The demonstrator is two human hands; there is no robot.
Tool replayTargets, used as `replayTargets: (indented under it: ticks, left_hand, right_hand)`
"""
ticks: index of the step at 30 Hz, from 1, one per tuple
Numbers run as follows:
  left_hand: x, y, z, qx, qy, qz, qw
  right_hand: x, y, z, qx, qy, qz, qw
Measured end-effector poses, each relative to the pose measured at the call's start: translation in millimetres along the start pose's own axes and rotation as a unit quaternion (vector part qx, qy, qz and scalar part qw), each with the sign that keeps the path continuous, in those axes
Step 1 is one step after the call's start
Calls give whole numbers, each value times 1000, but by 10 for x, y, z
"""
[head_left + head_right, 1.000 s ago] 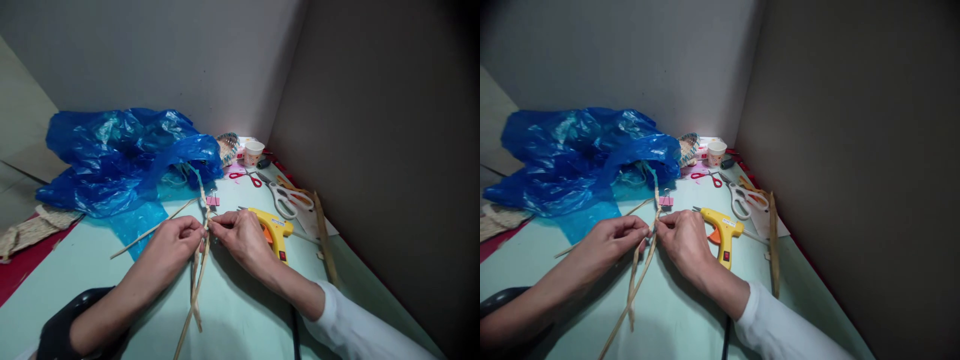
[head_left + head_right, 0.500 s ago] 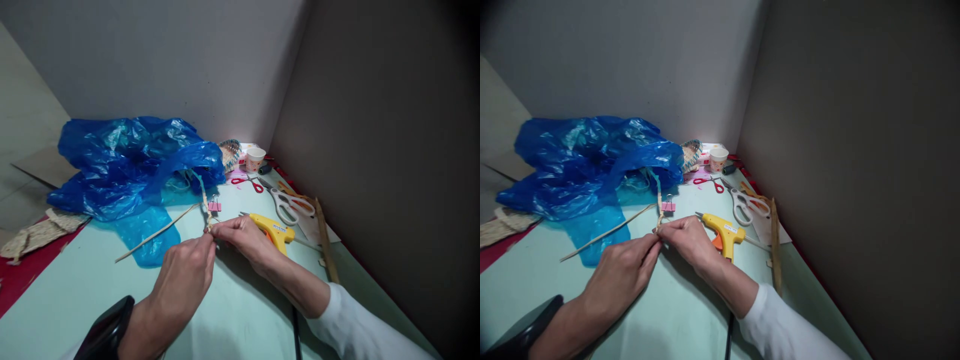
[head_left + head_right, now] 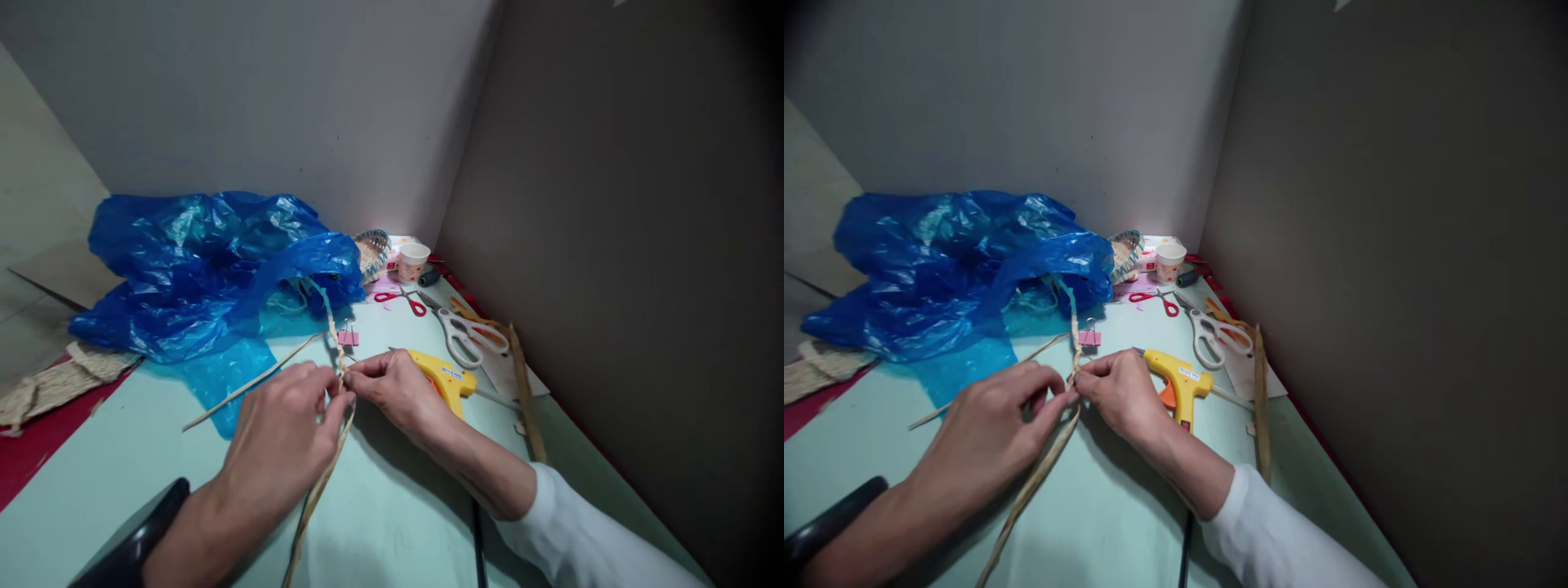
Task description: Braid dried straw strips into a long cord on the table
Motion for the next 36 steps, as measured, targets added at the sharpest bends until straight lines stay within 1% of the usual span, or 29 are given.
replayTargets:
  ticks: [1, 2, 3, 4, 6, 7, 8, 9, 11, 14, 16, 18, 21, 24, 26, 29, 31, 33, 36]
  left_hand:
    - [-27, -41, -32, -19, 13, 41, 999]
    - [-29, -89, -66, -41, 10, 96, 995]
    - [-1, -135, -97, -62, -14, 165, 984]
    - [52, -171, -123, -80, -54, 245, 965]
    - [174, -200, -151, -98, -146, 387, 905]
    - [224, -203, -154, -102, -180, 438, 875]
    - [259, -206, -156, -106, -200, 474, 851]
    - [281, -211, -157, -112, -208, 496, 836]
    - [304, -221, -159, -129, -203, 519, 820]
    - [320, -221, -165, -157, -181, 537, 809]
    - [330, -227, -168, -181, -152, 538, 809]
    - [338, -238, -163, -203, -117, 531, 814]
    - [335, -249, -145, -212, -70, 507, 833]
    - [337, -252, -123, -200, -46, 498, 843]
    - [351, -261, -108, -202, -35, 496, 844]
    - [376, -273, -91, -209, -23, 493, 844]
    - [394, -277, -78, -217, -23, 507, 834]
    - [409, -274, -62, -222, -35, 532, 816]
    - [423, -250, -19, -232, -71, 568, 787]
  right_hand:
    - [-5, 3, 1, 4, 4, -1, 1000]
    - [-10, 7, 1, 6, 7, -3, 1000]
    - [-12, 12, 0, 4, 6, -6, 1000]
    - [-10, 15, -1, -3, -1, -7, 1000]
    - [-8, 18, -3, -23, -19, 2, 1000]
    - [-9, 16, -3, -33, -29, 18, 999]
    - [-15, 9, -2, -43, -35, 42, 998]
    - [-28, -5, 1, -53, -36, 74, 995]
    - [-65, -50, 12, -70, -19, 147, 986]
    - [-109, -129, 43, -77, 15, 230, 970]
    - [-103, -173, 73, -81, 23, 267, 960]
    - [-77, -213, 110, -94, 35, 317, 943]
    - [-22, -244, 169, -97, 58, 420, 900]
    - [40, -248, 236, -95, 63, 523, 845]
    - [86, -256, 297, -121, 69, 577, 805]
    - [181, -264, 407, -189, 89, 630, 748]
    - [259, -259, 480, -235, 106, 655, 711]
    - [344, -245, 544, -280, 122, 669, 678]
    - [463, -224, 617, -344, 132, 672, 642]
Point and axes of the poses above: each hand's wrist, its own z-axis away from the middle knuckle, its own x-axis out of the palm, y = z × x, the point moved 4 cm from there along -z, towards the middle knuckle, and after that the axes turned 5 degrees about z, right-handed, at the moved point
